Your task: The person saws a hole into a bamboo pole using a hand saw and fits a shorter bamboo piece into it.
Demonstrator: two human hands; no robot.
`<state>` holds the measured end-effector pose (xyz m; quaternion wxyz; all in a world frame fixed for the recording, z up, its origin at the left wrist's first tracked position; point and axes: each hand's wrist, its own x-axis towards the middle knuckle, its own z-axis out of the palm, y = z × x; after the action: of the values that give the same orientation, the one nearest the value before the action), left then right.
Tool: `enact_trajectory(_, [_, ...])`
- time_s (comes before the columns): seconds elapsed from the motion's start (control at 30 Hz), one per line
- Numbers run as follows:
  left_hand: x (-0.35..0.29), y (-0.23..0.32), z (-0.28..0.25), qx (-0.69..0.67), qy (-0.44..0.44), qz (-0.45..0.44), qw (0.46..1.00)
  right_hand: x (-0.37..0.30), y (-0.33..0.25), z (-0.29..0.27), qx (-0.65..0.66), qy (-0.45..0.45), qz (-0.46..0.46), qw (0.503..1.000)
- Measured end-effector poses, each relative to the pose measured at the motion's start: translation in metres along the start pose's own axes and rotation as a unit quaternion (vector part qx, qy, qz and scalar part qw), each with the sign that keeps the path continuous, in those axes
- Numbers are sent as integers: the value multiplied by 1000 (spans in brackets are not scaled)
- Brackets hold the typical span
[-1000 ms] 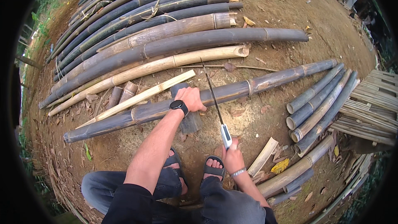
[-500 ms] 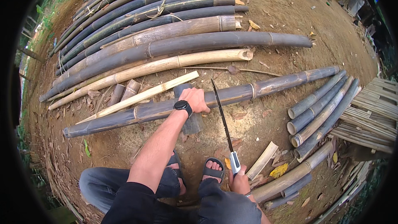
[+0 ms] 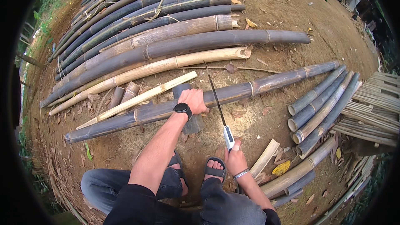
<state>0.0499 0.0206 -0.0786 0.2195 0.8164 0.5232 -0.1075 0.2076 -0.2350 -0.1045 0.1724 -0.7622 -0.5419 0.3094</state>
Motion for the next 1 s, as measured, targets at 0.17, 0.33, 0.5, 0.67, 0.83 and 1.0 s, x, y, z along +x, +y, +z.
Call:
enact_trajectory(0.17, [1, 3, 0, 4, -5, 5, 1000, -61, 13, -27, 21, 10, -3, 1000])
enact_trajectory(0.33, [0, 2, 8, 9, 12, 14, 1000, 9, -2, -6, -6, 17, -12, 1000])
enact_trajectory(0.5, [-2, 1, 4, 23, 15, 15, 1000, -74, 18, -11, 36, 36, -13, 999])
enact_trajectory(0.67, [2, 0, 12, 21, 23, 25, 999, 5, -4, -9, -18, 23, -16, 999])
enact_trajectory(0.83, [1, -1, 12, 17, 30, 14, 999, -67, 16, -19, 8, 36, -3, 999])
enact_trajectory(1.0, [-2, 3, 23, 20, 65, 16, 998, -4, -11, -15, -14, 16, 8, 1000])
